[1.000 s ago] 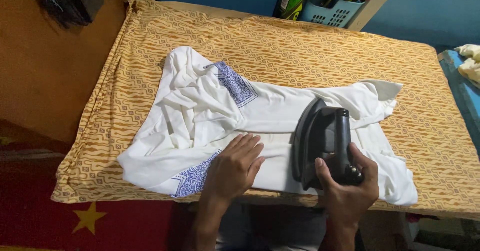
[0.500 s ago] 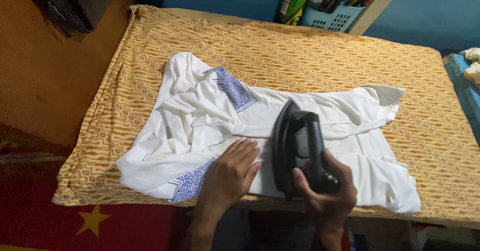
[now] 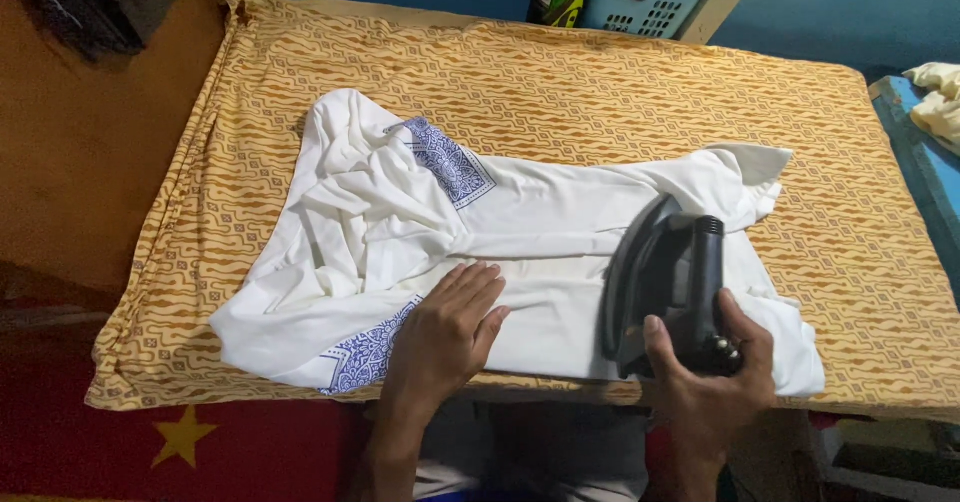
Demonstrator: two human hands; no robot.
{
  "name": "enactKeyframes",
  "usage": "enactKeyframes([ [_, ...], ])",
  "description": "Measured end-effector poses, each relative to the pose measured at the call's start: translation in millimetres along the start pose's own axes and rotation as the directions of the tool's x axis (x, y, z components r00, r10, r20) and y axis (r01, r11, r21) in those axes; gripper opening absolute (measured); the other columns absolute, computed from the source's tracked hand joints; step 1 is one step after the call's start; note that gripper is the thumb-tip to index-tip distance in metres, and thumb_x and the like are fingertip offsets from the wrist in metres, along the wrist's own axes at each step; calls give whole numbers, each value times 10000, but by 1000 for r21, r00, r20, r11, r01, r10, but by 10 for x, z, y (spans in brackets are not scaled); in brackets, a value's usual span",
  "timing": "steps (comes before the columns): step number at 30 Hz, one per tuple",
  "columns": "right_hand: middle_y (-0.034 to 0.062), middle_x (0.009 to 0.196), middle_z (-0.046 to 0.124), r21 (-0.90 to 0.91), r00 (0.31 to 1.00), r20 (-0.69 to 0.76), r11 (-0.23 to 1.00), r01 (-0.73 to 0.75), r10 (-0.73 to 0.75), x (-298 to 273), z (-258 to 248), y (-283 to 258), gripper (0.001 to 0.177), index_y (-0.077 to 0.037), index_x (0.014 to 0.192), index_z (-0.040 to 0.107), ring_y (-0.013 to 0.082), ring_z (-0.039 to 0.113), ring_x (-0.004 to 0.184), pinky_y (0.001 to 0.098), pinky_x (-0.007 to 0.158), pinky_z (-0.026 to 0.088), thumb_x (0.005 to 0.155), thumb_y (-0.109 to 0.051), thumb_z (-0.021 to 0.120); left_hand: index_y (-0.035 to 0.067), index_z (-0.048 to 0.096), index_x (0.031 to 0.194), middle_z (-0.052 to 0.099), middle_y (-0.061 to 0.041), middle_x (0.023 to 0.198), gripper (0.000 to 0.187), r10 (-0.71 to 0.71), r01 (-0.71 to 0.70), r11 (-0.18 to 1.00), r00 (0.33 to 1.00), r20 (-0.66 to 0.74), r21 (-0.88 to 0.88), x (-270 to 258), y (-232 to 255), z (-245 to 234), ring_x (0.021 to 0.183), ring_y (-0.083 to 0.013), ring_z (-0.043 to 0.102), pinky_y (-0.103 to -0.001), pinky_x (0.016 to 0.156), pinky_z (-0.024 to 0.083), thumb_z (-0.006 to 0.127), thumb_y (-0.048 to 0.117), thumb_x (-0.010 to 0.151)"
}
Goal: Ironing a white patterned shirt on a flat surface.
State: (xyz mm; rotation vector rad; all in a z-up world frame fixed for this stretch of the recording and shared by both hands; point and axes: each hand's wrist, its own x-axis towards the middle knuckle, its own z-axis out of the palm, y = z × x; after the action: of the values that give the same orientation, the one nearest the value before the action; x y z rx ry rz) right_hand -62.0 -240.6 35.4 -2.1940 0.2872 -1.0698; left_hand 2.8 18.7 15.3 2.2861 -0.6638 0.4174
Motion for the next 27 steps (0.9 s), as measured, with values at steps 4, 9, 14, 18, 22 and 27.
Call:
enactKeyframes([
  [4,188,1241,697,137,996,31,987,-86,83,-81,51,-301,672,34,1367,621,231,706,1110,328,986,588,793,-130,927,-11,680,1244,687,-198,1318,362,2,-2,1000,1000,-9,-24,-3,7,-3,1285,-358,620,-456,1143,437,686,220,966],
  [9,153,1169,727,207,977,212,976,-62,17,-188,243,-441,681,6,1315,641,192,747,1002,310,888,618,729,-176,937,-3,659,1308,669,-192,1367,404,-7,7,1000,1000,-24,1,-28,12,-18,1314,-362,596,-449,1141,439,668,170,943],
  [14,145,1171,718,213,982,188,977,-16,-25,-188,266,-275,678,4,1319,641,210,734,1019,332,911,609,738,-160,950,-7,646,1319,662,-188,1368,411,-5,5,1000,1000,-16,3,-26,6,-11,1321,-361,590,-452,1150,433,677,197,963],
  [18,166,1190,688,44,994,99,997,-56,52,-87,106,-118,682,29,1347,651,242,684,1054,366,953,575,758,-74,978,-9,646,1315,666,-189,1363,402,-13,13,1000,1000,-13,4,-25,26,-9,1318,-367,595,-450,1152,438,683,203,976],
  [22,159,1319,665,91,994,30,990,-108,106,-31,-31,43,651,44,1383,621,230,662,1210,373,1118,572,819,-22,938,-4,651,1312,676,-181,1351,394,-22,21,999,1000,-19,-30,-40,10,14,1310,-357,613,-444,1165,447,689,205,980],
  [27,201,1375,635,74,1000,19,997,-12,11,-107,-110,85,630,58,1384,585,258,639,1303,363,1159,547,858,39,931,-13,648,1312,674,-197,1348,399,22,-22,1000,999,-40,-6,-48,-31,39,1314,-364,610,-453,1154,444,702,200,979],
])
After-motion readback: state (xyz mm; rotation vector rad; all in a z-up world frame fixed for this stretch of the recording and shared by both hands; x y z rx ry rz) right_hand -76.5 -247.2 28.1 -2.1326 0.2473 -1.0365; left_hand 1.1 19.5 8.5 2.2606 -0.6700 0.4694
